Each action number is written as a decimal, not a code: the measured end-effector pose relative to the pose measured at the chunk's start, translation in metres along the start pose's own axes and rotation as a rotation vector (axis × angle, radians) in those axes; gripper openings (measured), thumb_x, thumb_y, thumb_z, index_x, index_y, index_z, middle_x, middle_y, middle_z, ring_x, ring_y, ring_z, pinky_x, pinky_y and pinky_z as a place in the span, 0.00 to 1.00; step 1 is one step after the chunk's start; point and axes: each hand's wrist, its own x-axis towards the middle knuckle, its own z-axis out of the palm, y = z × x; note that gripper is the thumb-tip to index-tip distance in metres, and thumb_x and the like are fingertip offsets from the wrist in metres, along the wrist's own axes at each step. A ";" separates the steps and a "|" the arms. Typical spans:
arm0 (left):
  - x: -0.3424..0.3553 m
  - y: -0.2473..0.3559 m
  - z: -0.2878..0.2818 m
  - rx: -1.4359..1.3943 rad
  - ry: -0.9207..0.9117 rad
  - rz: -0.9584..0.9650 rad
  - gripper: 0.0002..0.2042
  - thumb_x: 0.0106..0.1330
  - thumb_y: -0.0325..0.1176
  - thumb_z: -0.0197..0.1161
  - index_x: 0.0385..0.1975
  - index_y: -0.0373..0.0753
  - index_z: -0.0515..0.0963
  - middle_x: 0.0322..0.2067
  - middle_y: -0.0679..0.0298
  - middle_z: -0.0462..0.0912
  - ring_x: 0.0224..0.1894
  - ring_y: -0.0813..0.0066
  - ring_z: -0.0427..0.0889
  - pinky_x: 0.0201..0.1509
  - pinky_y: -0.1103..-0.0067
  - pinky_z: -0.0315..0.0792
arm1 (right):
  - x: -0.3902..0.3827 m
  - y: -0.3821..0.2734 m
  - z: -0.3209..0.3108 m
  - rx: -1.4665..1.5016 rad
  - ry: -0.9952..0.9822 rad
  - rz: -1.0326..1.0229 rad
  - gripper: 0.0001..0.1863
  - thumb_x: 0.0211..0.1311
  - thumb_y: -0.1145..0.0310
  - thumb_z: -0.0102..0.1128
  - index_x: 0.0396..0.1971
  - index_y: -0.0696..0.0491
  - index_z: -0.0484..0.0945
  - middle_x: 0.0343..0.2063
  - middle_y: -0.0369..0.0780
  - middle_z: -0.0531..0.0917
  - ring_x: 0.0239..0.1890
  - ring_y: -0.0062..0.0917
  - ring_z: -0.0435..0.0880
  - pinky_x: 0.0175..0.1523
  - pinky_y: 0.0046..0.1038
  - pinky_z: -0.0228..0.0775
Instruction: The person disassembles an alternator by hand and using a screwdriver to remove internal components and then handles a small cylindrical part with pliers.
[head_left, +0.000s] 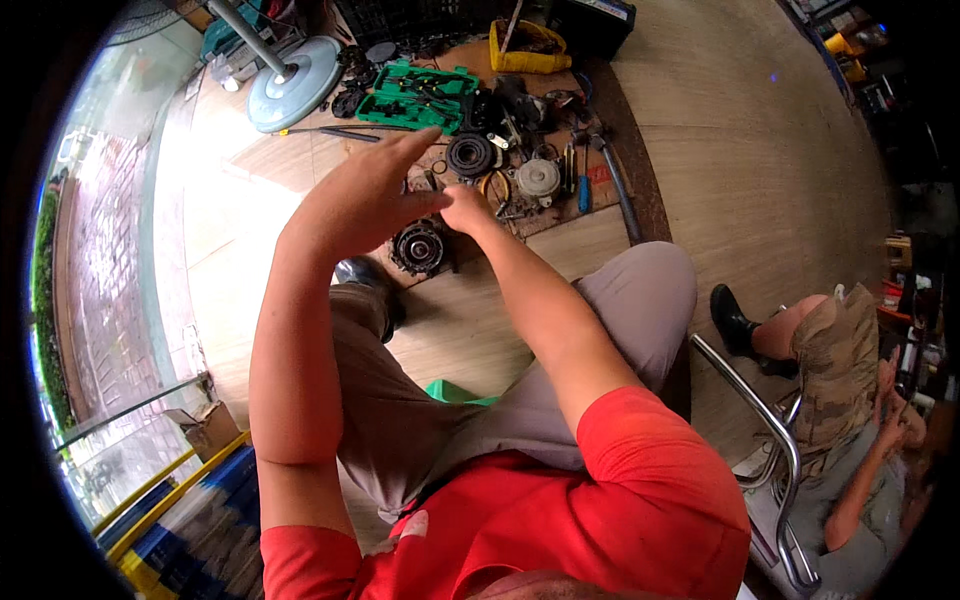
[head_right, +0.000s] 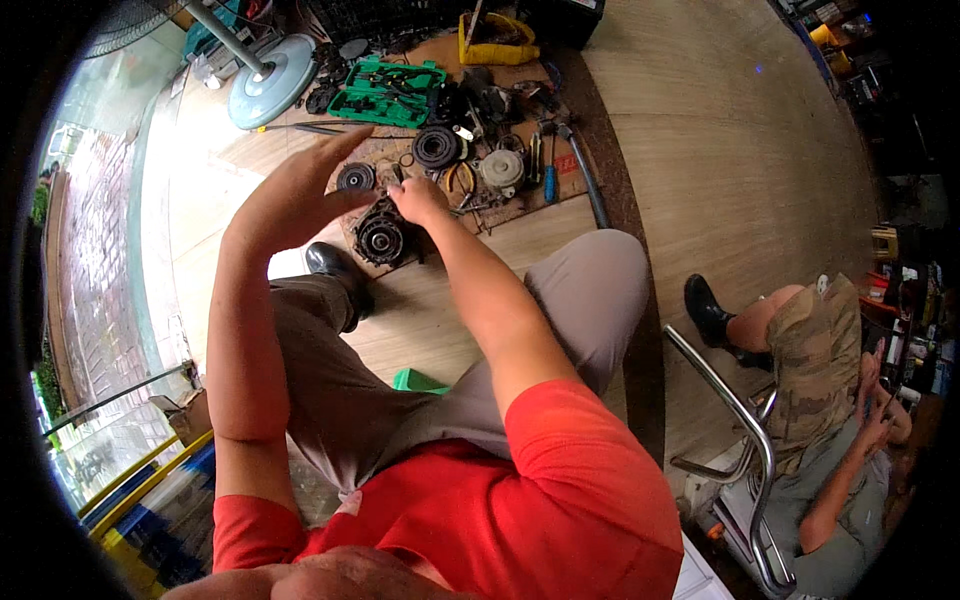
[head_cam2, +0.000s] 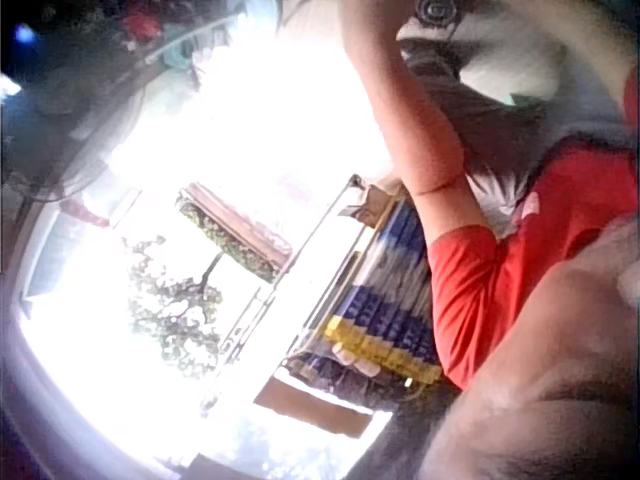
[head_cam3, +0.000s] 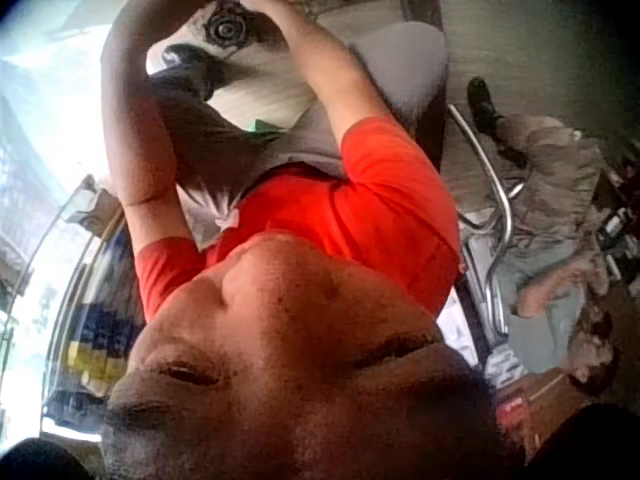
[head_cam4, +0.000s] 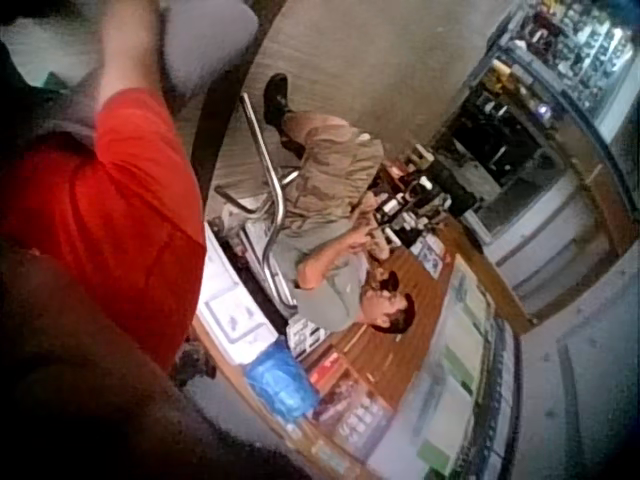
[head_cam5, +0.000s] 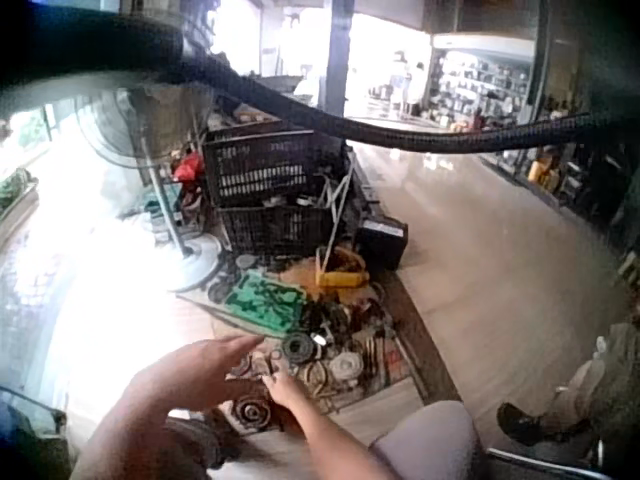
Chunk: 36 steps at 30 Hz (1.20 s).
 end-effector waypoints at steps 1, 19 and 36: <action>0.002 0.000 -0.001 0.003 0.016 0.010 0.33 0.62 0.40 0.66 0.66 0.39 0.63 0.59 0.47 0.72 0.61 0.51 0.71 0.65 0.67 0.64 | 0.001 0.004 -0.002 0.031 0.054 0.024 0.27 0.65 0.46 0.48 0.38 0.56 0.83 0.41 0.52 0.83 0.45 0.48 0.81 0.51 0.46 0.71; 0.027 -0.010 -0.007 0.040 -0.022 0.004 0.34 0.60 0.39 0.67 0.65 0.38 0.62 0.59 0.46 0.72 0.60 0.49 0.71 0.64 0.67 0.65 | 0.011 0.132 0.073 0.073 0.076 0.438 0.17 0.64 0.61 0.56 0.40 0.61 0.80 0.41 0.54 0.82 0.46 0.48 0.80 0.52 0.43 0.71; 0.043 -0.005 -0.001 0.007 -0.131 -0.040 0.35 0.57 0.36 0.69 0.65 0.39 0.63 0.60 0.49 0.70 0.58 0.47 0.72 0.62 0.66 0.68 | 0.124 0.123 -0.091 0.150 0.192 0.213 0.18 0.63 0.60 0.57 0.41 0.59 0.81 0.39 0.50 0.84 0.43 0.43 0.82 0.49 0.39 0.73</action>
